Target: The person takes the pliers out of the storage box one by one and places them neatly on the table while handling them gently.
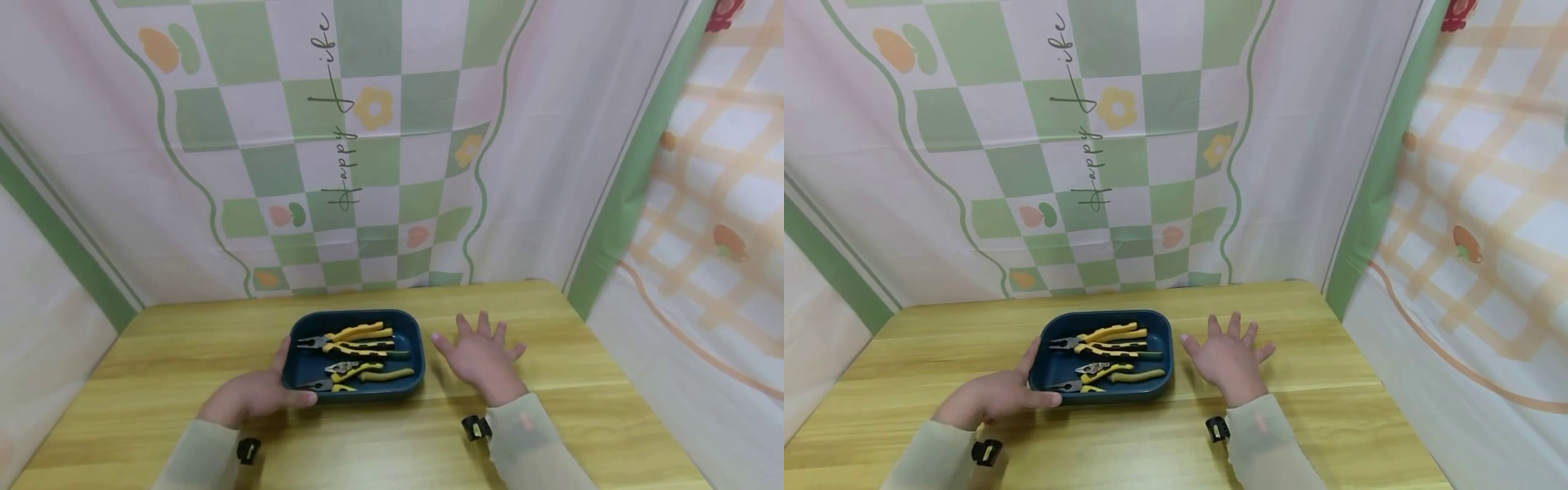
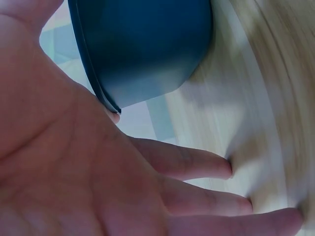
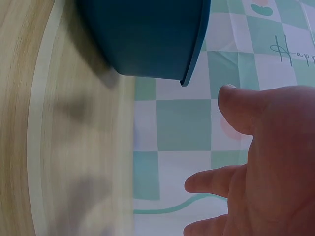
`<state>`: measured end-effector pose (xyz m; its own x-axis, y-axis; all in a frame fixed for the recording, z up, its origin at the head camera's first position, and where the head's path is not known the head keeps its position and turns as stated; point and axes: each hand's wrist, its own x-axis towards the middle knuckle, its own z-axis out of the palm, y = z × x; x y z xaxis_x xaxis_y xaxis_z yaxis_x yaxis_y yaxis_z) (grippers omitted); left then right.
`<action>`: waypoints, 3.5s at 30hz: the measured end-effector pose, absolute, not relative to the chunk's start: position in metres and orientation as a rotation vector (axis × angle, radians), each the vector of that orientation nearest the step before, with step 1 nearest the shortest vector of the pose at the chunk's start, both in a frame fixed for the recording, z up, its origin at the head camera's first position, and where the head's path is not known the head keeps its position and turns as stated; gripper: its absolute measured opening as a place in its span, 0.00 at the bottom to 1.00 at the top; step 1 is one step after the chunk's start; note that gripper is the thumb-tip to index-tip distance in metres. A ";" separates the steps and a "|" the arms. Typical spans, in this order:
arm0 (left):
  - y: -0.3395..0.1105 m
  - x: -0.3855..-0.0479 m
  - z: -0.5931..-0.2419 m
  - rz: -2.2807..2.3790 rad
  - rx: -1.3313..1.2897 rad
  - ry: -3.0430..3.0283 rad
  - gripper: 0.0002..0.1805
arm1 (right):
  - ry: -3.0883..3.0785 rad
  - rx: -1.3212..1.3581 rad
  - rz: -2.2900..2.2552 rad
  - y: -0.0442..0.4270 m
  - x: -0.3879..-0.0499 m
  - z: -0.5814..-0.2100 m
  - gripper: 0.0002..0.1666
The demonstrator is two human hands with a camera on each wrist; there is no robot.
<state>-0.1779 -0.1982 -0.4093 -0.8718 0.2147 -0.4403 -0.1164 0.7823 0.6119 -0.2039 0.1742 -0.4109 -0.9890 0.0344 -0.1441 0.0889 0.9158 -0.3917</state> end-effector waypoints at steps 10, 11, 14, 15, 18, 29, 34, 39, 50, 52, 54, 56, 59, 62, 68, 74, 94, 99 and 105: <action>-0.196 -0.179 -0.406 0.892 0.054 2.442 0.76 | 2.898 0.066 -0.675 0.175 -0.202 -0.407 0.63; -0.196 -0.179 -0.407 0.890 0.050 2.442 0.76 | 2.897 0.055 -0.679 0.176 -0.202 -0.406 0.63; -0.197 -0.179 -0.408 0.903 0.052 2.444 0.76 | 2.908 -0.008 -0.692 0.180 -0.207 -0.404 0.61; -0.197 -0.179 -0.409 0.905 0.057 2.447 0.76 | 2.909 -0.042 -0.700 0.182 -0.209 -0.402 0.60; -0.197 -0.179 -0.408 0.925 0.066 2.449 0.76 | 2.894 -0.155 -0.783 0.187 -0.214 -0.396 0.55; -0.197 -0.179 -0.409 0.905 0.053 2.453 0.76 | 2.811 -0.290 -1.026 0.199 -0.229 -0.365 0.51; -0.197 -0.178 -0.409 0.908 0.059 2.454 0.76 | 2.738 -0.296 -1.112 0.201 -0.239 -0.357 0.48; -0.199 -0.179 -0.411 0.925 0.055 2.440 0.76 | 2.632 -0.279 -1.224 0.194 -0.253 -0.352 0.44; -0.197 -0.179 -0.404 0.895 0.077 2.469 0.75 | 1.775 -0.214 -1.923 0.162 -0.274 -0.350 0.31; -0.197 -0.178 -0.402 0.881 0.071 2.476 0.74 | 1.720 -0.167 -1.942 0.152 -0.276 -0.350 0.31; -0.196 -0.178 -0.401 0.878 0.068 2.479 0.74 | 1.679 -0.112 -1.954 0.142 -0.277 -0.350 0.31; -0.196 -0.178 -0.402 0.882 0.059 2.474 0.75 | 1.665 -0.073 -1.954 0.131 -0.277 -0.350 0.31; -0.197 -0.179 -0.405 0.893 0.046 2.461 0.75 | 1.696 -0.049 -1.910 0.116 -0.278 -0.353 0.30; -0.198 -0.180 -0.408 0.881 0.029 2.457 0.76 | 1.749 -0.086 -1.830 0.102 -0.279 -0.357 0.30; -0.197 -0.179 -0.409 0.914 0.055 2.468 0.75 | 1.829 -0.116 -1.712 0.086 -0.280 -0.371 0.32; -0.196 -0.178 -0.410 0.901 0.042 2.480 0.75 | 2.100 -0.162 -1.512 0.082 -0.280 -0.379 0.33; -0.196 -0.179 -0.412 0.953 0.076 2.465 0.74 | 2.559 -0.451 -0.658 0.061 -0.278 -0.370 0.25; -0.196 -0.178 -0.409 0.963 0.079 2.459 0.73 | 2.619 -0.565 -0.455 0.055 -0.279 -0.368 0.17; -0.196 -0.177 -0.406 0.954 0.065 2.450 0.74 | 2.627 -0.604 -0.392 0.051 -0.281 -0.370 0.18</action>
<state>-0.1770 -0.1964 -0.4059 -0.8709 0.2206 -0.4391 -0.1345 0.7526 0.6447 -0.2806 0.0510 -0.3700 -0.8200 -0.4677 -0.3299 -0.3511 0.8663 -0.3554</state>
